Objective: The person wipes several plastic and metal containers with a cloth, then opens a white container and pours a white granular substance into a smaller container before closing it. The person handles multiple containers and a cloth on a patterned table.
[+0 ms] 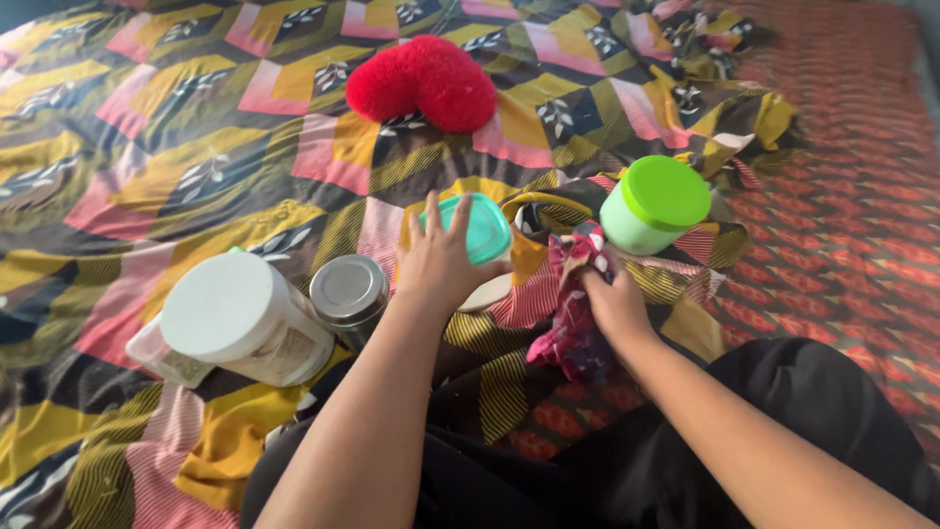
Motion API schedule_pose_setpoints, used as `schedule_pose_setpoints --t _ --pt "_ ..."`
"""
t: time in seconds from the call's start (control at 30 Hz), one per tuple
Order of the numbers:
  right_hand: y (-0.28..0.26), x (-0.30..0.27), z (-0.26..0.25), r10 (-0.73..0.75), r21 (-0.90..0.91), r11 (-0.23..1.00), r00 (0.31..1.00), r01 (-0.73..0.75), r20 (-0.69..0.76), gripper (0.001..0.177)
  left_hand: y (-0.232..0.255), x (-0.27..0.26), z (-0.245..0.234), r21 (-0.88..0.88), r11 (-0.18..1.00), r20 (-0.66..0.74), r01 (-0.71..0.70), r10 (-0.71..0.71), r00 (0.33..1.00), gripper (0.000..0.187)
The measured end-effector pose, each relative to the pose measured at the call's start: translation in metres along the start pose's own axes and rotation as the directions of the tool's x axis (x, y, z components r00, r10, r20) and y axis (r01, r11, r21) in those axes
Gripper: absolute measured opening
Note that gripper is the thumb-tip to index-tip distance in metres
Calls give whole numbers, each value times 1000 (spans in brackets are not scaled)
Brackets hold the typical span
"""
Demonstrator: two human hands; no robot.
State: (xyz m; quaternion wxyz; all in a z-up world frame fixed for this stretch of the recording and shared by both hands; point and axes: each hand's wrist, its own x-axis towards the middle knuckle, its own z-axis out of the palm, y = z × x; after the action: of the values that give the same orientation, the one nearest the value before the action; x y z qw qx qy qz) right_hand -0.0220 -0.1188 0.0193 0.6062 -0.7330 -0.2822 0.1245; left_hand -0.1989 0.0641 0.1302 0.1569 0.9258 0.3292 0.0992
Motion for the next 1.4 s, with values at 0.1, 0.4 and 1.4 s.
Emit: schedule_pose_setpoints --t 0.1,0.4,1.4 --pt "-10 11 -6 54 28 998 998 -53 -43 38 5 -6 0 -7 999 -3 37 -37 999 121" --pt "-73 42 -23 182 50 982 983 -181 -10 34 28 21 -7 -576 786 -215 224 -410 887 123" --pt "9 125 48 -621 -443 533 689 721 374 30 -17 149 174 -728 610 -48 311 -498 866 81"
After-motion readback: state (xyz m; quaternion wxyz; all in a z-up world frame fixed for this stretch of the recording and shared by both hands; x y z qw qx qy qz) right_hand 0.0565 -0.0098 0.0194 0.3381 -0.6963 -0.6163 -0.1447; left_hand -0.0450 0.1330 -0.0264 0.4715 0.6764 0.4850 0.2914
